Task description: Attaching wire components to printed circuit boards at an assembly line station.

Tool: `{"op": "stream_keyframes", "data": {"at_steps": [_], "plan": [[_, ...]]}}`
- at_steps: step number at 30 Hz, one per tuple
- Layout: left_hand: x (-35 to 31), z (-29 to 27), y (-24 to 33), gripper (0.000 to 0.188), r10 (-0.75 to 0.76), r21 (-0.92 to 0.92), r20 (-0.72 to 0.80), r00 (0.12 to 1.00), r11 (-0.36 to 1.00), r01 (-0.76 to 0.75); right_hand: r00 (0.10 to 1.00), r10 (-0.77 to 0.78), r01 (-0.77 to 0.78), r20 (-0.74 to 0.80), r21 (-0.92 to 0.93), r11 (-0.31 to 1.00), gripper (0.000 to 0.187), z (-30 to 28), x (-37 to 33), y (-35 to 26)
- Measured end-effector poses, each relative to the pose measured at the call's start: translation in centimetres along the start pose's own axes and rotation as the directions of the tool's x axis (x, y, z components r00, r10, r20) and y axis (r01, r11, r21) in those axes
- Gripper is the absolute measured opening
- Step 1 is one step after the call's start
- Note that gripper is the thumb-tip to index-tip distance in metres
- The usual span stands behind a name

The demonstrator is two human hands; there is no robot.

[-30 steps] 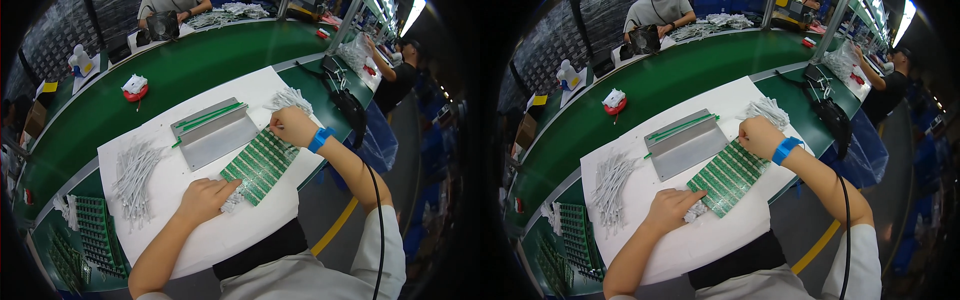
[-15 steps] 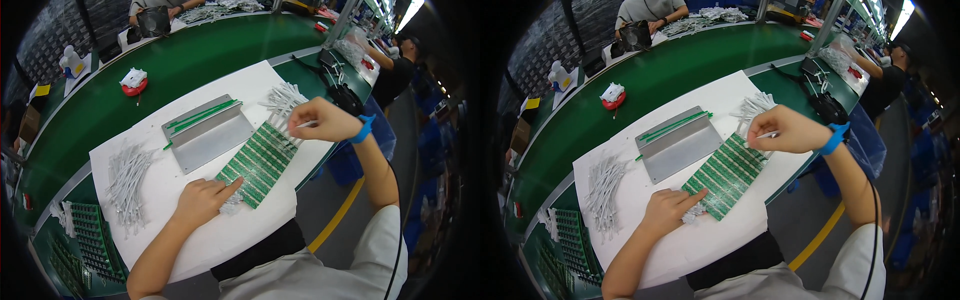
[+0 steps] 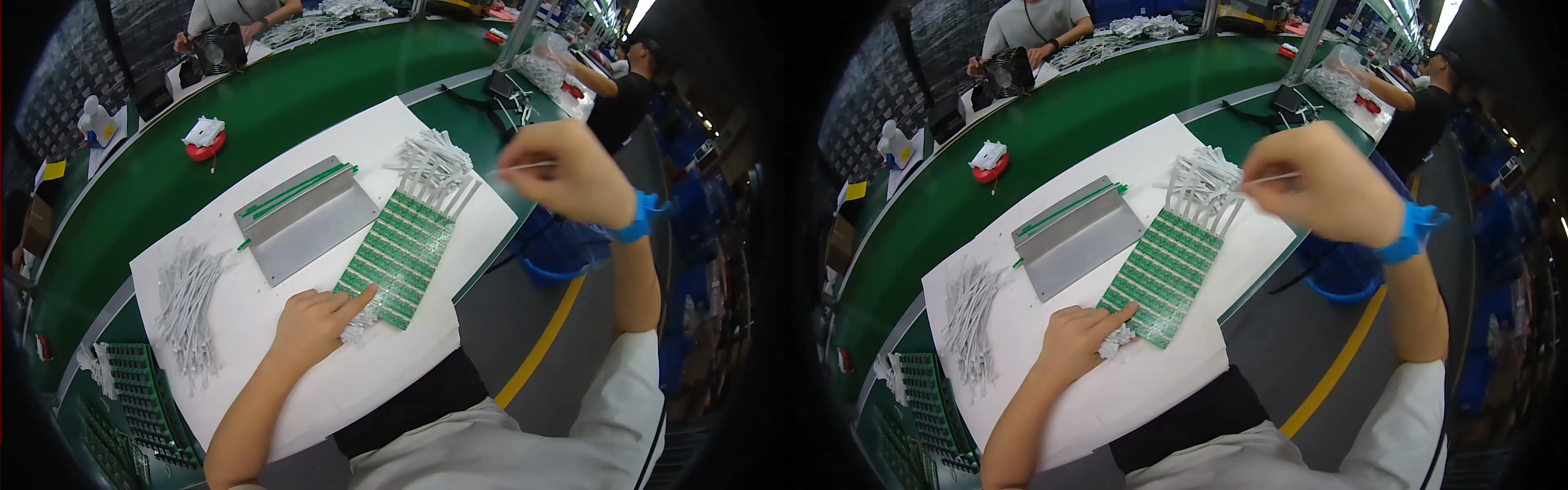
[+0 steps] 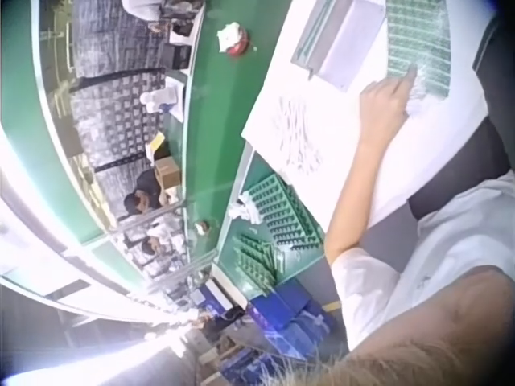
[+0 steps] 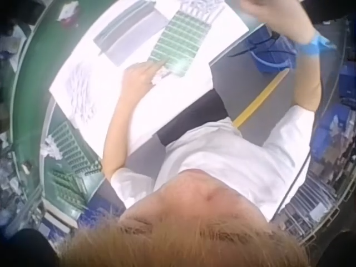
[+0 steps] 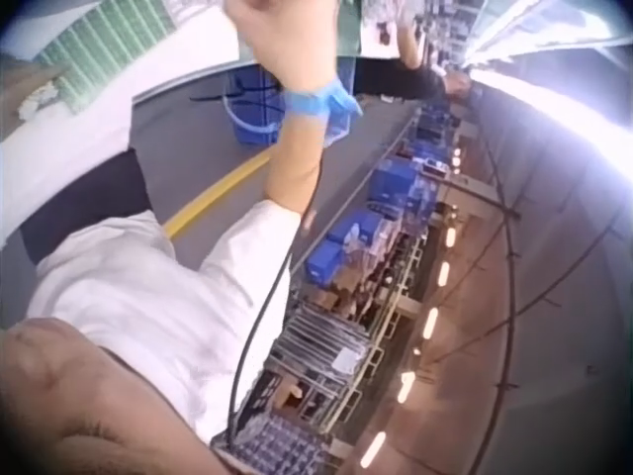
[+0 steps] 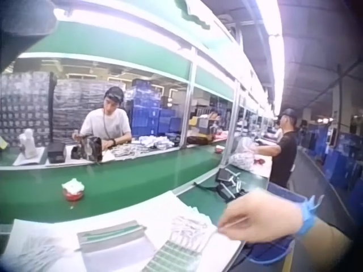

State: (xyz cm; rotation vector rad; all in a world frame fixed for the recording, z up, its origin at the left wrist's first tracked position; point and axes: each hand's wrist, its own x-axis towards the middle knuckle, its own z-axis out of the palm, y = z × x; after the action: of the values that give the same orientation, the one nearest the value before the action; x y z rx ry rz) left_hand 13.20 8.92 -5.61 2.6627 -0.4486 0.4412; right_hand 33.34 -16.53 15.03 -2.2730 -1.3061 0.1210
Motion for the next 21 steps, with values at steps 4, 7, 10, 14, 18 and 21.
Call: {"op": "stream_keyframes", "data": {"at_steps": [4, 7, 10, 14, 18, 21], "plan": [[0.4, 0.2, 0.4, 0.070, -0.006, -0.009, -0.011, 1.000, 1.000, 0.006, 0.951, -0.135, 0.187, 0.279, -0.171, 0.967, 0.012, 6.5, 5.0, -0.7], [0.0, 0.2, 0.0, 0.068, 0.014, -0.023, -0.019, 1.000, 1.000, -0.014, 0.933, -0.073, 0.205, 0.352, -0.354, 0.912, 0.017, 11.2, 7.6, 2.3], [-0.1, 0.1, -0.2, 0.065, 0.033, -0.028, -0.015, 0.999, 0.999, -0.033, 0.924, -0.002, 0.150, 0.383, -0.357, 0.922, 0.018, 12.5, 9.2, 5.1], [-0.2, -0.2, -0.3, 0.061, 0.037, -0.003, 0.020, 0.999, 0.999, -0.037, 0.916, 0.007, 0.111, 0.401, -0.270, 0.957, 0.020, 13.1, 10.1, 6.9], [-0.4, 0.0, -0.6, 0.067, 0.032, -0.021, 0.013, 0.999, 0.999, -0.032, 0.903, 0.063, 0.043, 0.425, -0.234, 0.971, 0.019, 13.0, 10.5, 6.6], [-0.3, -0.2, -0.6, 0.071, 0.039, -0.014, 0.011, 0.999, 0.999, -0.039, 0.907, 0.038, 0.090, 0.419, -0.281, 0.955, 0.020, 12.9, 10.6, 6.0]]}}
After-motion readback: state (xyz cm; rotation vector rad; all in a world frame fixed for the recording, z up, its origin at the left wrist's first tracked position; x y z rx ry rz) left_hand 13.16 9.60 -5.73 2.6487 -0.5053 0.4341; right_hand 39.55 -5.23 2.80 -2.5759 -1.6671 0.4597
